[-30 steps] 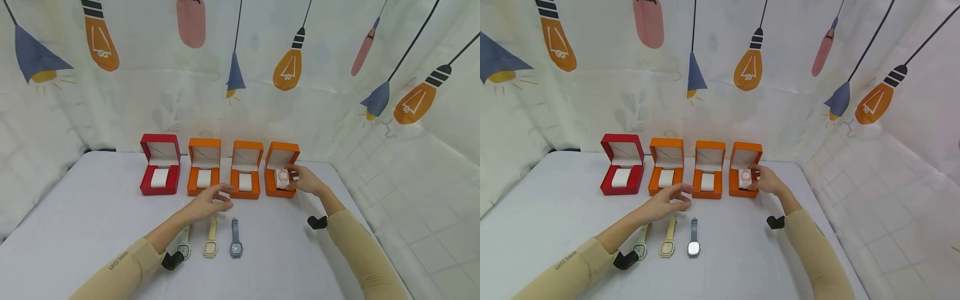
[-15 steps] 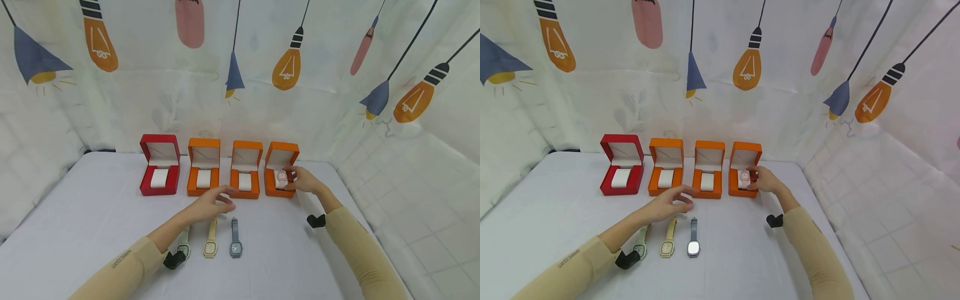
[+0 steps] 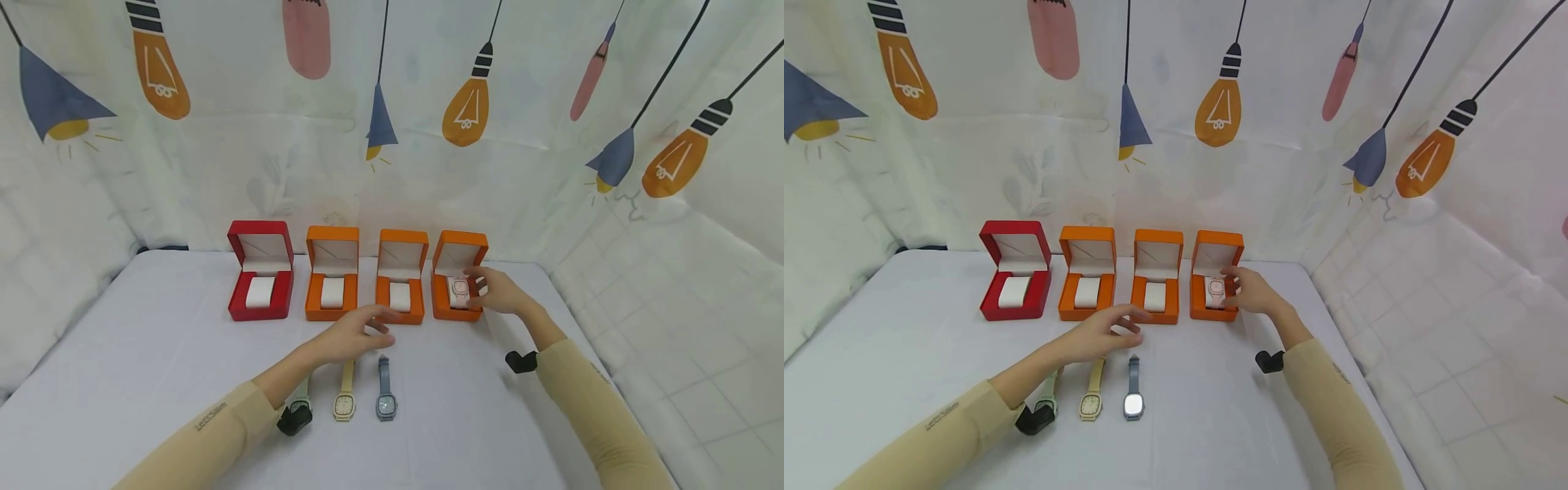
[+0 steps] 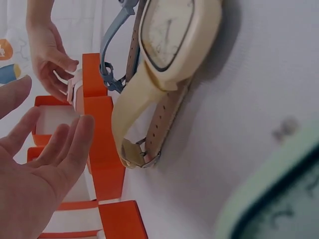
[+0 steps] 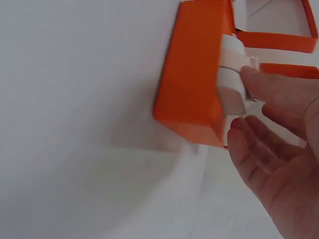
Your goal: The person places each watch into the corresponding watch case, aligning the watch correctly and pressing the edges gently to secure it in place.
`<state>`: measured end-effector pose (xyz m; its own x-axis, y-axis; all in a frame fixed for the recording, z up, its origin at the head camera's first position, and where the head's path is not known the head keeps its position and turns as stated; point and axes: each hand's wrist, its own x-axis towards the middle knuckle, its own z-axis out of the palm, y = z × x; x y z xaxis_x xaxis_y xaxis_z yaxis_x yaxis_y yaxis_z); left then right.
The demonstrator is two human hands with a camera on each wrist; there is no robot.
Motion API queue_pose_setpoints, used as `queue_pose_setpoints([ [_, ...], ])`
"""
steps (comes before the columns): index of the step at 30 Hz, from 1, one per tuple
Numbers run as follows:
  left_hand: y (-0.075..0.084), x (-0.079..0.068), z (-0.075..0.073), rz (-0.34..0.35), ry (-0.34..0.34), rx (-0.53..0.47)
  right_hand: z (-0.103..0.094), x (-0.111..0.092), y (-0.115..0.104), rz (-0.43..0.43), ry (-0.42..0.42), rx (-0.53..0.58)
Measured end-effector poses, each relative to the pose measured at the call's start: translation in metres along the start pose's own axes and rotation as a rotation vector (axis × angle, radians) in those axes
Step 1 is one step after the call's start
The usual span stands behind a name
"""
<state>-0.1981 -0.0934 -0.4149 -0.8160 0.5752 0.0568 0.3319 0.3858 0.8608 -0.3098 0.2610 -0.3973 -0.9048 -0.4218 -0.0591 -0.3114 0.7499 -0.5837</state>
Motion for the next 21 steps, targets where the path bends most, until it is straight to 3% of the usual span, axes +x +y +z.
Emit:
queue_pose_setpoints([
  [5,0.005,0.005,-0.001,0.022,-0.002,0.012,-0.013,-0.005,-0.003,-0.076,0.14,0.04],
  [15,0.011,0.026,-0.004,0.081,0.038,0.055,-0.025,0.005,-0.007,-0.18,0.559,0.021],
  [18,0.014,0.033,-0.004,0.084,0.057,0.073,-0.027,0.011,-0.005,-0.174,0.611,0.009],
  [21,0.016,0.041,-0.004,0.096,0.073,0.076,-0.031,0.016,-0.006,-0.121,0.602,0.015],
])
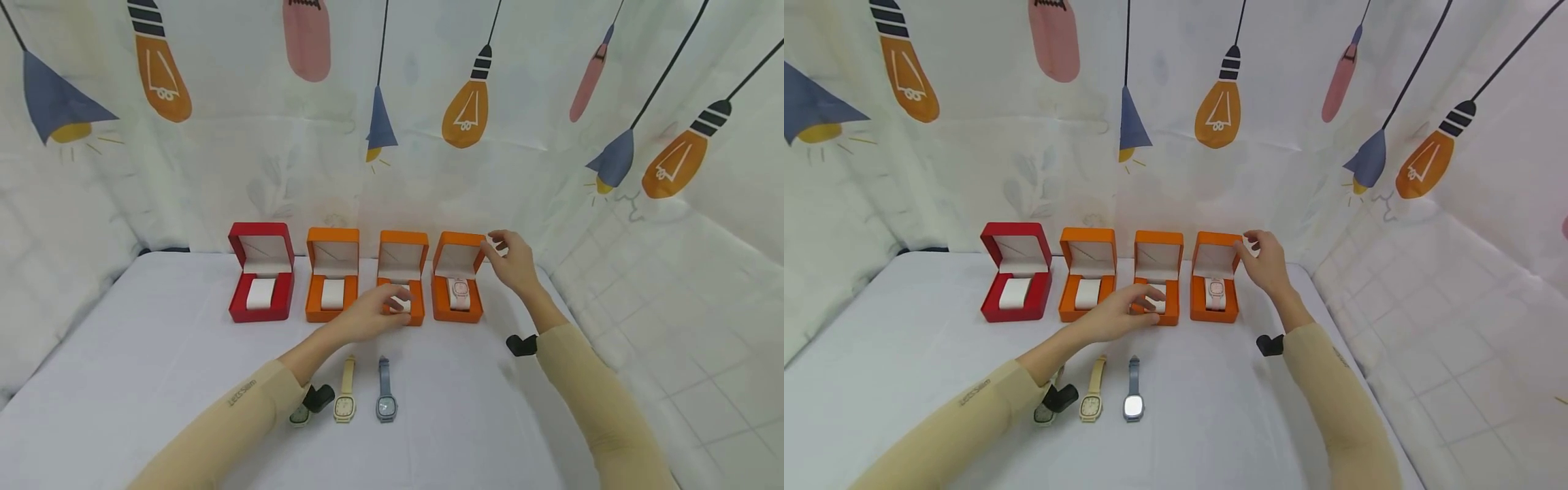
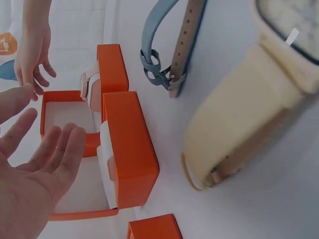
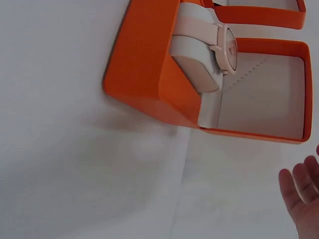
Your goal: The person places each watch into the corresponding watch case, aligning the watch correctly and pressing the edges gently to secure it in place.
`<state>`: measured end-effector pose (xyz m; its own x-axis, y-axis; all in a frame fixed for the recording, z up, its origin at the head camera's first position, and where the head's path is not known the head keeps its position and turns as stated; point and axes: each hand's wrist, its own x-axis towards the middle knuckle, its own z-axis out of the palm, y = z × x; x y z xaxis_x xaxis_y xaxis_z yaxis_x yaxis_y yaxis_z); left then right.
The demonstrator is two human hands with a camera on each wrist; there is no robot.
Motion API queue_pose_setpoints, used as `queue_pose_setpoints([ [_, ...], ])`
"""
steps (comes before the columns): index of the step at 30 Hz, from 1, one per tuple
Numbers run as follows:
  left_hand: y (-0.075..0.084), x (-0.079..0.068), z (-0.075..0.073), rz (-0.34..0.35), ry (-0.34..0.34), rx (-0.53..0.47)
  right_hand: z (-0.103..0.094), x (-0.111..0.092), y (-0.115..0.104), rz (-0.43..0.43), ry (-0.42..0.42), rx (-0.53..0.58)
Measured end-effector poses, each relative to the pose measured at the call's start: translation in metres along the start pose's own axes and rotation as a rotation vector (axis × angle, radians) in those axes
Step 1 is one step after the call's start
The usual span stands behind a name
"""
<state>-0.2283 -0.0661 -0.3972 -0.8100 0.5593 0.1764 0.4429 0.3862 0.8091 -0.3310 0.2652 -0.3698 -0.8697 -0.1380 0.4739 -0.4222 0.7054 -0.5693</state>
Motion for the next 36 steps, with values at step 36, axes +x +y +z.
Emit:
queue_pose_setpoints([
  [36,0.016,0.077,0.014,0.054,0.234,0.139,0.009,0.022,-0.003,0.343,-0.289,0.233],
])
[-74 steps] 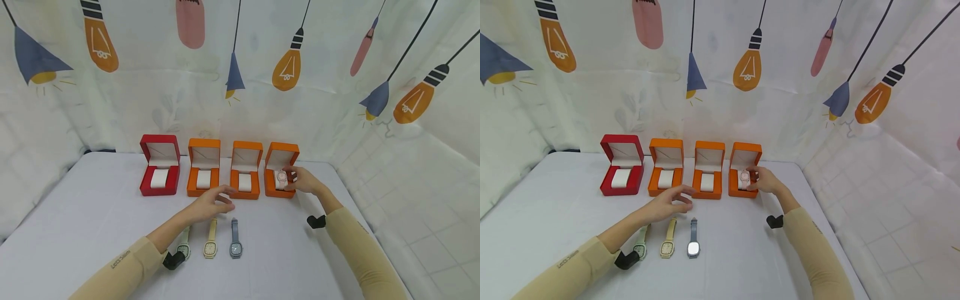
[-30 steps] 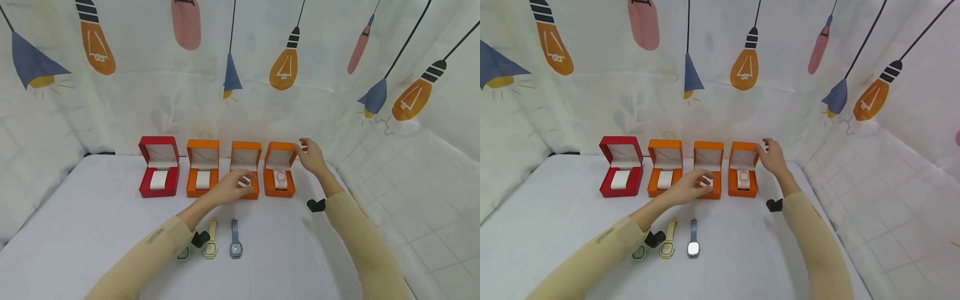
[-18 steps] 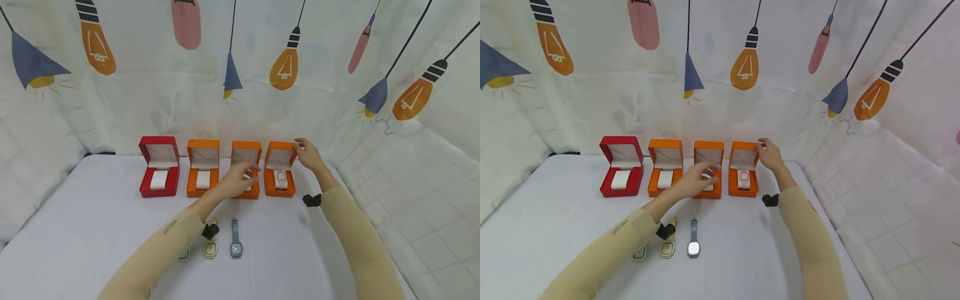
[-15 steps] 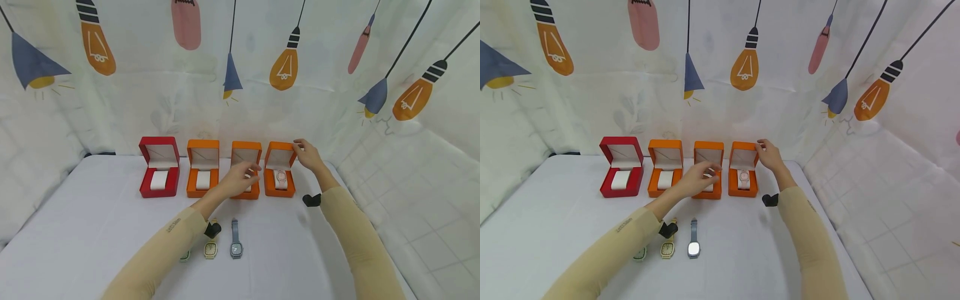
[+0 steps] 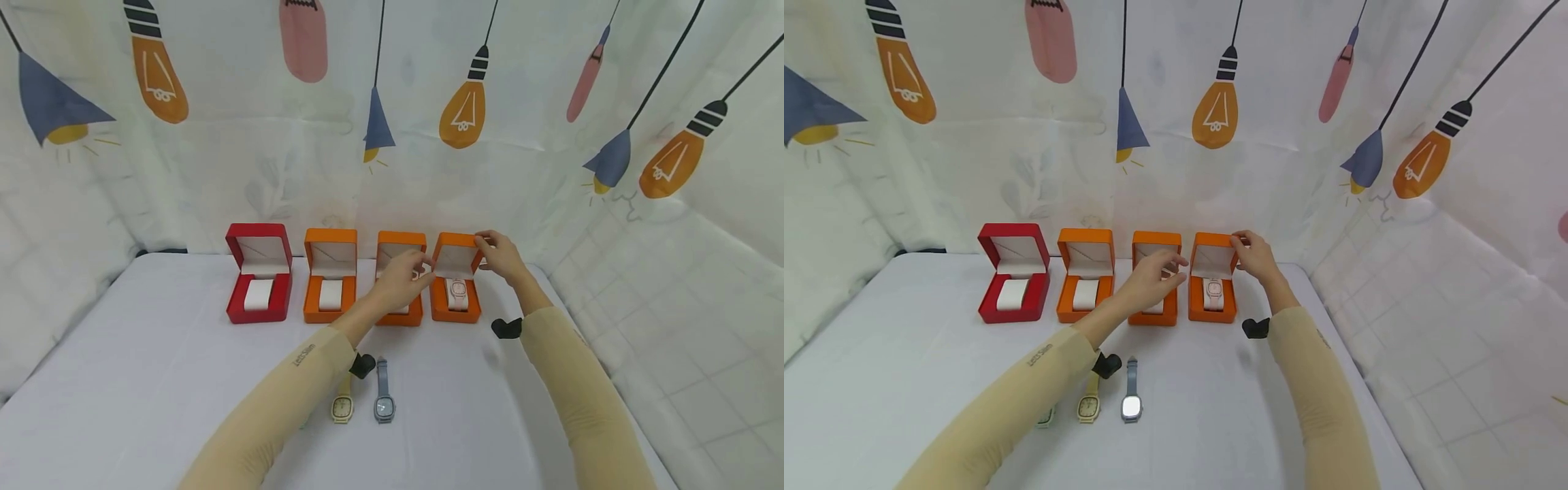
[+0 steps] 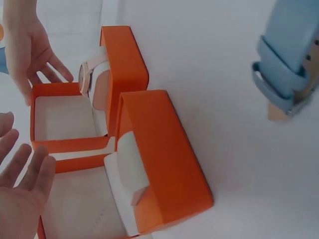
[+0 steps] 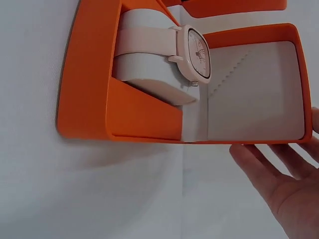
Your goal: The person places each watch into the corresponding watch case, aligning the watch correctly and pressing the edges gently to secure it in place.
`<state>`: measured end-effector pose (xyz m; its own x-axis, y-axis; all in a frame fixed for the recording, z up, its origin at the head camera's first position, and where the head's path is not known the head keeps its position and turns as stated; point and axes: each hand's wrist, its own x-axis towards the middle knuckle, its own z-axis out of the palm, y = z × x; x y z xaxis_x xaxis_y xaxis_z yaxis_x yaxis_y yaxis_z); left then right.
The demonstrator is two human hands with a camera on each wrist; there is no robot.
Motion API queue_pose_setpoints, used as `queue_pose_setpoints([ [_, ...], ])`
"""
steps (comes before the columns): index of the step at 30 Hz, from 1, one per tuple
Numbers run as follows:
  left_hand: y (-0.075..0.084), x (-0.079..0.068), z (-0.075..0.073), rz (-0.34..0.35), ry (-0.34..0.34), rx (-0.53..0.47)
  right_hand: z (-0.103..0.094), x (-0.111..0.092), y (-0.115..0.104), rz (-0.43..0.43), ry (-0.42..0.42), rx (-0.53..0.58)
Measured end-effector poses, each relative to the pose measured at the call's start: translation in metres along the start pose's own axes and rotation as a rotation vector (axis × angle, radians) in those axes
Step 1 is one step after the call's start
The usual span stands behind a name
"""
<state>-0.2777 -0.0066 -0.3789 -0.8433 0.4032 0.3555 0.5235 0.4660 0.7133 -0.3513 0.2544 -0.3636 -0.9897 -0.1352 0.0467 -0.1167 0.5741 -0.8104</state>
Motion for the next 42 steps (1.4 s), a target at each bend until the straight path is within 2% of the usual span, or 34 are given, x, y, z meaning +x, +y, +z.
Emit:
queue_pose_setpoints([
  [3,0.003,0.004,0.001,-0.022,0.012,0.026,0.002,-0.001,0.001,-0.004,0.006,0.026],
  [7,0.008,0.008,0.004,-0.049,-0.008,0.036,0.006,0.0,0.003,-0.01,0.02,0.03],
  [14,0.019,0.02,0.016,-0.047,-0.005,0.081,0.006,-0.002,0.004,-0.018,0.037,0.022],
  [24,0.03,0.038,0.033,-0.171,-0.015,0.035,0.003,-0.007,0.007,-0.06,0.054,0.033],
  [31,0.028,0.043,0.042,-0.215,-0.03,0.033,0.003,-0.011,0.007,-0.067,0.058,0.046],
  [42,0.02,0.052,0.043,-0.247,-0.033,0.0,0.005,-0.012,0.008,-0.073,0.064,0.045],
])
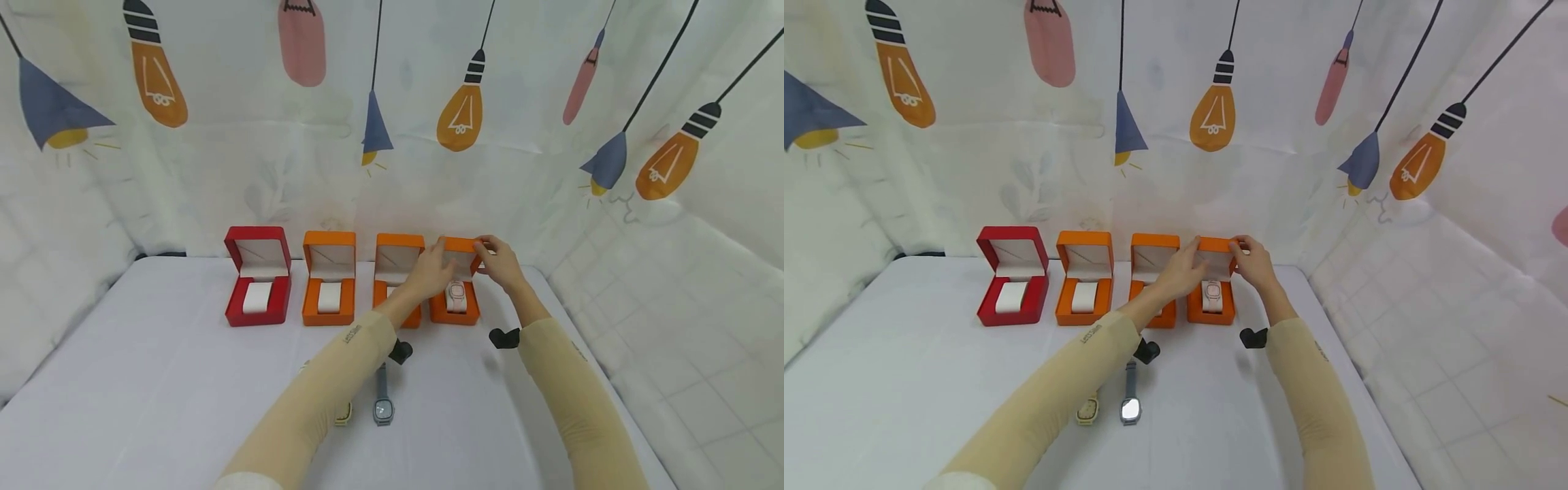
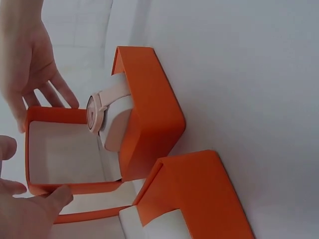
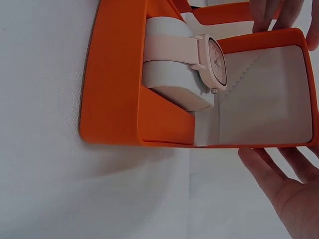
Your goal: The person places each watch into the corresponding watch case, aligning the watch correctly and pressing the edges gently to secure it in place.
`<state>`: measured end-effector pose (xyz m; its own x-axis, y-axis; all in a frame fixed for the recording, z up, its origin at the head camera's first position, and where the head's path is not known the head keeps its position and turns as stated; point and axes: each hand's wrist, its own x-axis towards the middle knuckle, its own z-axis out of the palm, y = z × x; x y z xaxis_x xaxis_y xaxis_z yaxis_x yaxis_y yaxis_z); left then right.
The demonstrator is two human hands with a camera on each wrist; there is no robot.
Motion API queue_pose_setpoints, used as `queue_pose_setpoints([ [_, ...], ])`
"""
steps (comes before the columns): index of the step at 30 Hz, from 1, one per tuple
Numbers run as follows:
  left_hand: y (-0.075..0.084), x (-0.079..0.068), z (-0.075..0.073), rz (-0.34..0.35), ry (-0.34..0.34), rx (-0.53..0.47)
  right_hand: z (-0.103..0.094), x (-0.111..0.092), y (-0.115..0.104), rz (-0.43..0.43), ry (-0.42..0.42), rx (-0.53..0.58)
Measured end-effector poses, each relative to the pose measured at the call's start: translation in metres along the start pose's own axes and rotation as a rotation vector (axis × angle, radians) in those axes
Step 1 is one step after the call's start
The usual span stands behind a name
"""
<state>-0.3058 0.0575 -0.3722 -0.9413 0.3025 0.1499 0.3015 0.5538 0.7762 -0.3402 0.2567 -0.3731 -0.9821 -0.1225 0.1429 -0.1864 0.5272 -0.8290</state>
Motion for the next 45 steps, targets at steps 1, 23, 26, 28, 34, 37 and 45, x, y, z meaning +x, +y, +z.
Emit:
queue_pose_setpoints([
  [1,0.0,0.001,0.0,-0.002,-0.001,-0.007,0.0,0.0,0.0,-0.002,-0.001,0.003],
  [23,0.0,0.009,-0.008,0.016,0.002,-0.011,0.005,-0.007,0.002,-0.041,0.012,0.05],
  [26,-0.001,0.011,-0.009,-0.001,0.0,0.002,0.005,-0.009,0.002,-0.053,-0.006,0.053],
  [28,-0.002,0.011,-0.009,-0.009,-0.004,0.013,0.005,-0.011,0.002,-0.06,-0.02,0.047],
  [34,-0.001,0.012,-0.007,-0.012,-0.011,0.06,0.001,-0.012,0.004,-0.065,-0.032,0.033],
  [37,0.0,0.012,-0.008,-0.003,-0.017,0.097,-0.002,-0.013,0.005,-0.055,-0.034,0.034],
  [45,0.001,0.009,-0.009,0.027,-0.044,0.116,-0.011,-0.017,0.005,-0.019,-0.071,0.081],
])
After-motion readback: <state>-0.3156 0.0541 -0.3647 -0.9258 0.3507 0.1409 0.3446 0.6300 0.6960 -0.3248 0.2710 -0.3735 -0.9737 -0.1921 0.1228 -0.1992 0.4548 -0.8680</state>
